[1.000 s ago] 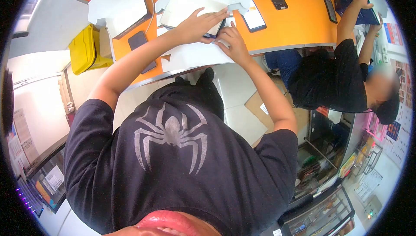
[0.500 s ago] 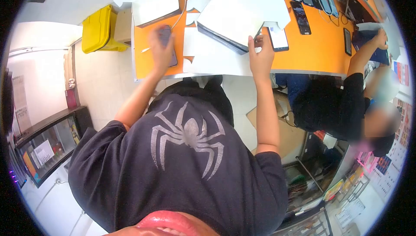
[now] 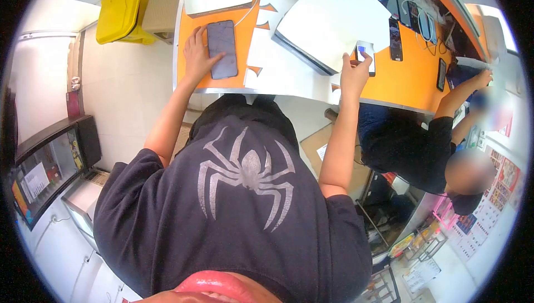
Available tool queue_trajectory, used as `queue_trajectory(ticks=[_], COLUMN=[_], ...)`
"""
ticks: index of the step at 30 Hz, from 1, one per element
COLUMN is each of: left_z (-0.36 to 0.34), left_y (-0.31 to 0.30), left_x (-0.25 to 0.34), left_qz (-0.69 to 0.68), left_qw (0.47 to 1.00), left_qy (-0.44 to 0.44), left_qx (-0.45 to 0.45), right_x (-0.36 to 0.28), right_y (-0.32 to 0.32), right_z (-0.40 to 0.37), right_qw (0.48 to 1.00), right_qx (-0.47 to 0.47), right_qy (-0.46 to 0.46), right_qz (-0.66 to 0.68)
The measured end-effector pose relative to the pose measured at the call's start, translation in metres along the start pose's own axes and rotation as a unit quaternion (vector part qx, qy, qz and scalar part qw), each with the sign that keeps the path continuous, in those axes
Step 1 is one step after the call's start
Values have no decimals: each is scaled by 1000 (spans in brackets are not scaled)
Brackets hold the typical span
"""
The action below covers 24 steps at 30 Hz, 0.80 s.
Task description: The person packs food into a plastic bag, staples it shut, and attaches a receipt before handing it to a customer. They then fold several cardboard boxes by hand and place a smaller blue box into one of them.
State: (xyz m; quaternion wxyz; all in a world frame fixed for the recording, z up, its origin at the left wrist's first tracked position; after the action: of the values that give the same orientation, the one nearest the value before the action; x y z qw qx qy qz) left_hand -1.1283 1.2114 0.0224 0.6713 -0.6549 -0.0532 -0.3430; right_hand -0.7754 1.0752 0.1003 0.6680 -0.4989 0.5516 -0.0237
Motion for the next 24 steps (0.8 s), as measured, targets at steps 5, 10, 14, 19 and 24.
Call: queue_trajectory(ticks=[5, 10, 14, 19, 24], left_z=[0, 2, 3, 33, 94], left_y=[0, 1, -5, 12, 45], left_x=[-1, -2, 7, 61, 150], left_qz=[-18, -27, -35, -315, -172], left_qw=[1000, 1000, 999, 948, 966], left_qy=[-7, -12, -9, 21, 18], left_qx=[-6, -7, 18, 33, -193], right_x=[-14, 3, -16, -11, -7], right_y=[8, 22, 20, 21, 18], right_z=[18, 31, 18, 21, 30], right_qw=[993, 975, 977, 973, 962], right_qx=[-42, -47, -33, -31, -56], right_qy=[1, -26, -29, -44, -48], right_qz=[-106, -213, -210, -226, -264])
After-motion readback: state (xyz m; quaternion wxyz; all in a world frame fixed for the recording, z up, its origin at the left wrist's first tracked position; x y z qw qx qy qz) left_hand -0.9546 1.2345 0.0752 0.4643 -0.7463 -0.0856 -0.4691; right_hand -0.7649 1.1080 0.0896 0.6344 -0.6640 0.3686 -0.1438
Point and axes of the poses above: each hand's wrist, its own z-axis towards the middle knuckle, its own y-axis out of the palm, x = y × z, the point moved 1 cm from there along z, towards the middle knuckle, and after that the axes turned 6 degrees about -x, right-handed, at the moved point
